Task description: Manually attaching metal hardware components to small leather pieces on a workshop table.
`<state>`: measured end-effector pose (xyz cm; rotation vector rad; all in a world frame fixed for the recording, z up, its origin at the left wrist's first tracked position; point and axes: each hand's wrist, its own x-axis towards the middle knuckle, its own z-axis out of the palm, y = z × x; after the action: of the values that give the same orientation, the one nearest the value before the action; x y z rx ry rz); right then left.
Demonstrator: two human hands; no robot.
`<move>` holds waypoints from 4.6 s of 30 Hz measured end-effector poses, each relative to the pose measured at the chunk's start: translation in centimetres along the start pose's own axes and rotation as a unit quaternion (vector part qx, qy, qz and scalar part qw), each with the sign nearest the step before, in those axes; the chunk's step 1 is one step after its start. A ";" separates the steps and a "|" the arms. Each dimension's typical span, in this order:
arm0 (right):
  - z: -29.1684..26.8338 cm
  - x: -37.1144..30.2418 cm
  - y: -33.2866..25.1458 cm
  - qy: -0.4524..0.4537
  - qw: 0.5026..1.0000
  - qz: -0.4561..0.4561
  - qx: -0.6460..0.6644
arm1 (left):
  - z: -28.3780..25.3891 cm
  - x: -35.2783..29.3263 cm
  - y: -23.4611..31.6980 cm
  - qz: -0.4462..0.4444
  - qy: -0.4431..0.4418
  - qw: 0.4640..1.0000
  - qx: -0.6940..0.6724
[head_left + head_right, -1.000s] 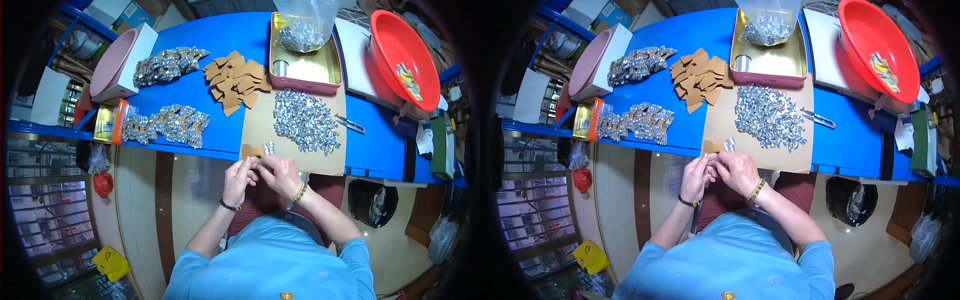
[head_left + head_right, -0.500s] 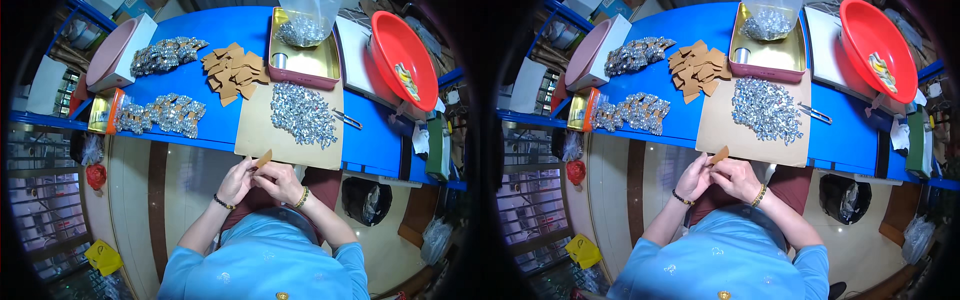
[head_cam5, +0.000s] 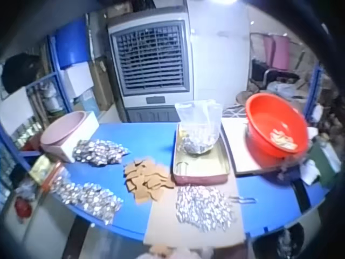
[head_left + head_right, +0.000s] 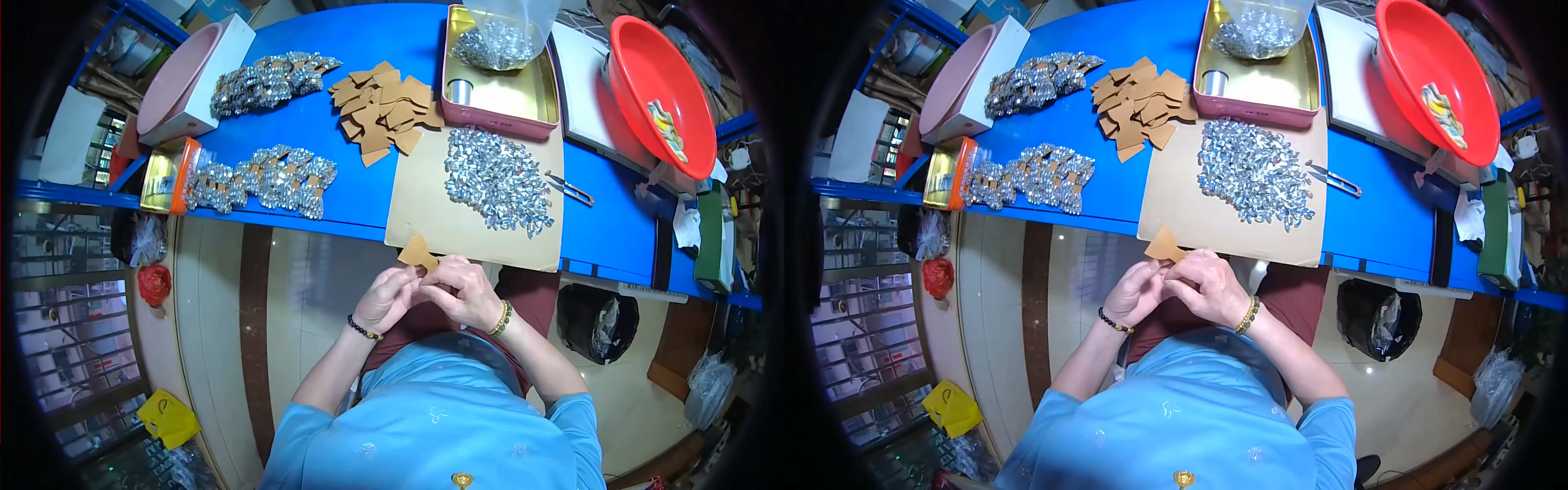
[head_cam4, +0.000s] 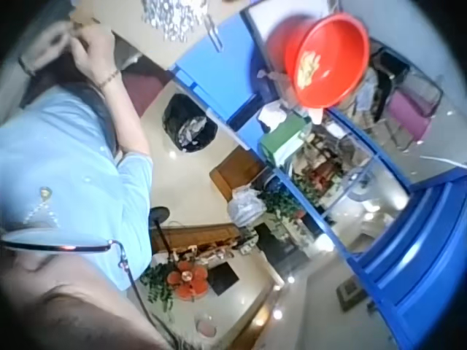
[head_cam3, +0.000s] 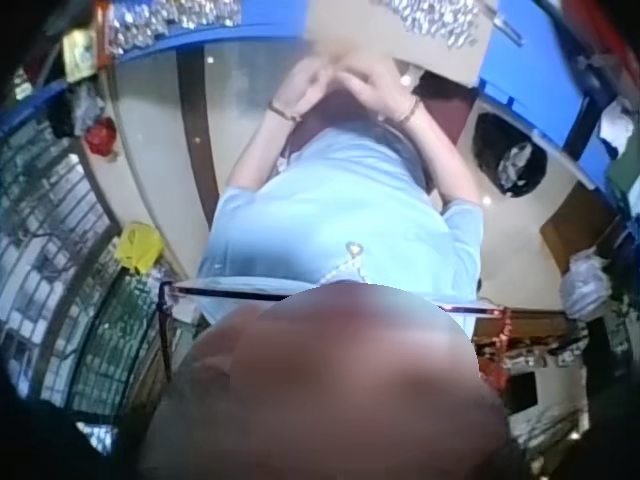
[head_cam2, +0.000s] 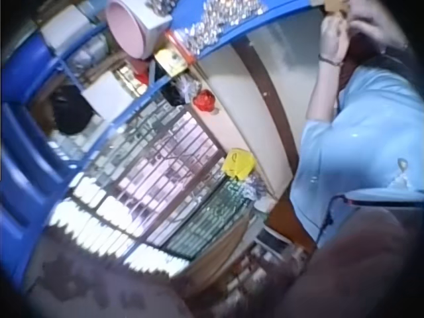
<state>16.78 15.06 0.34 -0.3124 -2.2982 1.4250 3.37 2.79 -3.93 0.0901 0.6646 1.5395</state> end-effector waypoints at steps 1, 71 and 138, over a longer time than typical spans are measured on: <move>0.2 0.1 -0.1 0.004 1.000 0.003 -0.011 | -0.8 0.1 -0.1 -0.007 -0.024 1.000 0.003; -0.4 -2.2 -0.8 0.053 0.972 0.050 -0.224 | 3.7 -0.1 -2.2 0.192 0.176 0.878 0.402; -21.2 -25.6 -4.2 0.361 0.582 -0.193 0.703 | 13.2 -4.6 11.8 0.671 0.157 0.261 0.676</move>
<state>49.32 19.86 6.51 0.1301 -0.1554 1.8510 -0.72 3.89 13.92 2.2905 2.5542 1.7962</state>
